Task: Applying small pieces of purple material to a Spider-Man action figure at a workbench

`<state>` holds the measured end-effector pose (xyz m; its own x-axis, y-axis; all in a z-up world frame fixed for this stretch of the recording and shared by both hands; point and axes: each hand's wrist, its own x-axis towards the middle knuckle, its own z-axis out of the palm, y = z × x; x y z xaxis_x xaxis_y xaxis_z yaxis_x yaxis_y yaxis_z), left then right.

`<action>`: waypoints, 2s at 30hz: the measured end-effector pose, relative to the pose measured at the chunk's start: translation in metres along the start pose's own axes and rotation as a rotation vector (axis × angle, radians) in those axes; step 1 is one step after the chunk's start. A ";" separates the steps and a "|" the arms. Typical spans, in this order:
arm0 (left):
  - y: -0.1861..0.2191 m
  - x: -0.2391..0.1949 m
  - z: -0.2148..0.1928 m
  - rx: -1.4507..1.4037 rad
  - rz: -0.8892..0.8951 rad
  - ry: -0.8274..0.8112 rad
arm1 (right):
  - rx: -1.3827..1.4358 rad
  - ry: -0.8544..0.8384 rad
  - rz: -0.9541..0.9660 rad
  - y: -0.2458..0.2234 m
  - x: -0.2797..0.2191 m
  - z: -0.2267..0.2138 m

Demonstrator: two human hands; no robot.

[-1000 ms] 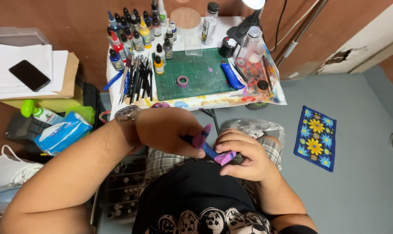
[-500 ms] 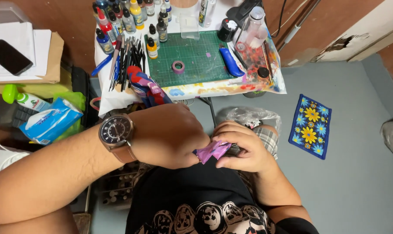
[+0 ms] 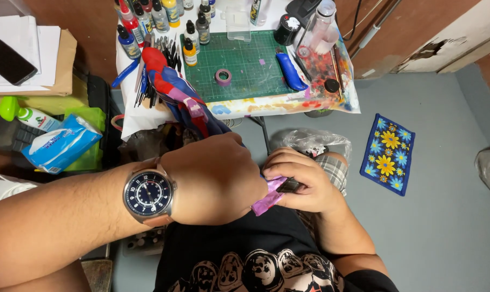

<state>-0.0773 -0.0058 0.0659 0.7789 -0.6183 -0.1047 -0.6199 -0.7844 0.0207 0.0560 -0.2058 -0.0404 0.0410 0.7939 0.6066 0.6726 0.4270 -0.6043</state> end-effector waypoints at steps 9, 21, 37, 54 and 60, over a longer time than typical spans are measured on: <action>0.002 0.002 0.005 0.017 0.005 -0.035 | -0.001 -0.006 0.010 0.004 -0.004 -0.001; 0.008 -0.022 0.100 -0.068 -0.297 0.346 | -0.132 0.243 0.217 0.062 -0.014 -0.002; -0.005 -0.018 0.186 0.031 -0.699 0.872 | -0.734 -0.061 0.331 0.208 0.110 0.013; 0.009 -0.010 0.129 -0.089 -0.562 1.012 | 0.147 0.426 0.151 0.096 -0.030 0.017; 0.010 0.062 0.235 0.059 -0.524 0.826 | 0.069 0.649 0.117 0.100 -0.062 -0.008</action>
<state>-0.0572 -0.0405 -0.1740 0.7641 -0.0499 0.6432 -0.1631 -0.9795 0.1178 0.1268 -0.2154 -0.1347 0.5627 0.4239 0.7097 0.5883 0.3977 -0.7041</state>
